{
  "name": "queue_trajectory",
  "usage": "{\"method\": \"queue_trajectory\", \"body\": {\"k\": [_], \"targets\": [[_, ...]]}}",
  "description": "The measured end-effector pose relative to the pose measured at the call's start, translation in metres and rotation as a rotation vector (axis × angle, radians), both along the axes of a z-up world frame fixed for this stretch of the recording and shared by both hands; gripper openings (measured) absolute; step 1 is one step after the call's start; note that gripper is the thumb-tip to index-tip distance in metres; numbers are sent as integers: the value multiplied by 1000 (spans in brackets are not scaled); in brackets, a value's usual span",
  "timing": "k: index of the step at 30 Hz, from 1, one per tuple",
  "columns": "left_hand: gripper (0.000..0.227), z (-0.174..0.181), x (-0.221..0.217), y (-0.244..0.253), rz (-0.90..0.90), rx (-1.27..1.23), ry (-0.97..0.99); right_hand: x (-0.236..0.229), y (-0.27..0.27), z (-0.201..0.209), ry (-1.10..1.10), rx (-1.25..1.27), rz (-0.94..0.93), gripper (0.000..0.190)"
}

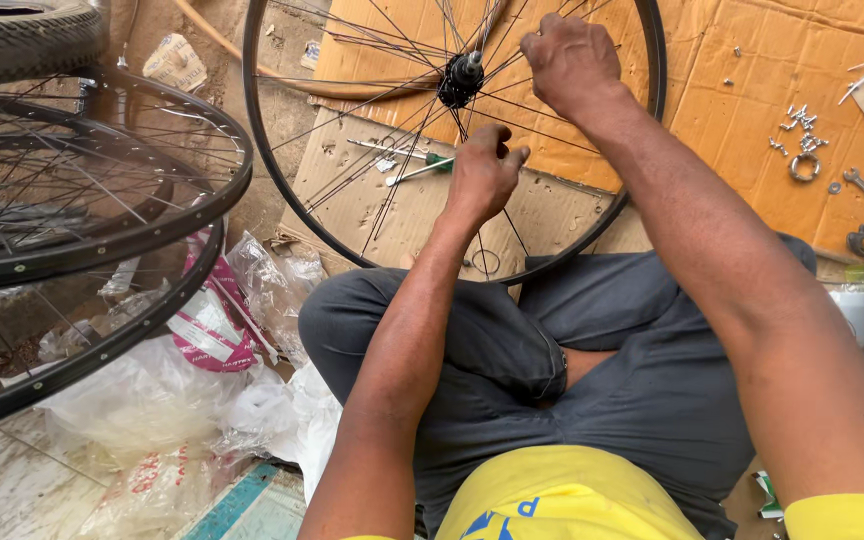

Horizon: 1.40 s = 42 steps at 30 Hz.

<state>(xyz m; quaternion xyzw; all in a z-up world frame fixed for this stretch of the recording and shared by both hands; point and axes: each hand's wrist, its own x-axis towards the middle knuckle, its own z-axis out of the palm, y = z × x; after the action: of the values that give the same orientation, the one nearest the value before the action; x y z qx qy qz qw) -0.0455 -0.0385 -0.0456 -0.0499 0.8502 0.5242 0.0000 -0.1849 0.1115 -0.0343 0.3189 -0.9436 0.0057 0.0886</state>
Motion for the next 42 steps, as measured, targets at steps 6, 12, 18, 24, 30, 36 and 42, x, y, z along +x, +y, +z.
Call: {"method": "queue_trajectory", "body": {"k": [6, 12, 18, 24, 30, 36, 42], "targets": [[43, 8, -16, 0, 162, 311, -245, 15, 24, -2, -62, -9, 39, 13], [41, 16, -15, 5, 189, 398, -283, -11, 5, -5, 116, 7, 178, 8], [40, 9, -11, 2, 261, 429, -349, 21, 21, 6, -178, 67, 103, 6], [22, -5, -18, 9, 277, 8, -112, 66, 4, -38, -1456, -1071, -539, 18], [20, 1, -16, 9, 341, 143, -177, 28, -40, -66, -1687, -1991, -607, 23], [21, 2, -17, 9, 351, 142, -209, 20, -53, -95, -1728, -2308, -373, 19], [25, -4, -13, 10, 345, 119, -167, 70, -18, -80, -1194, -2573, -797, 17]]}}
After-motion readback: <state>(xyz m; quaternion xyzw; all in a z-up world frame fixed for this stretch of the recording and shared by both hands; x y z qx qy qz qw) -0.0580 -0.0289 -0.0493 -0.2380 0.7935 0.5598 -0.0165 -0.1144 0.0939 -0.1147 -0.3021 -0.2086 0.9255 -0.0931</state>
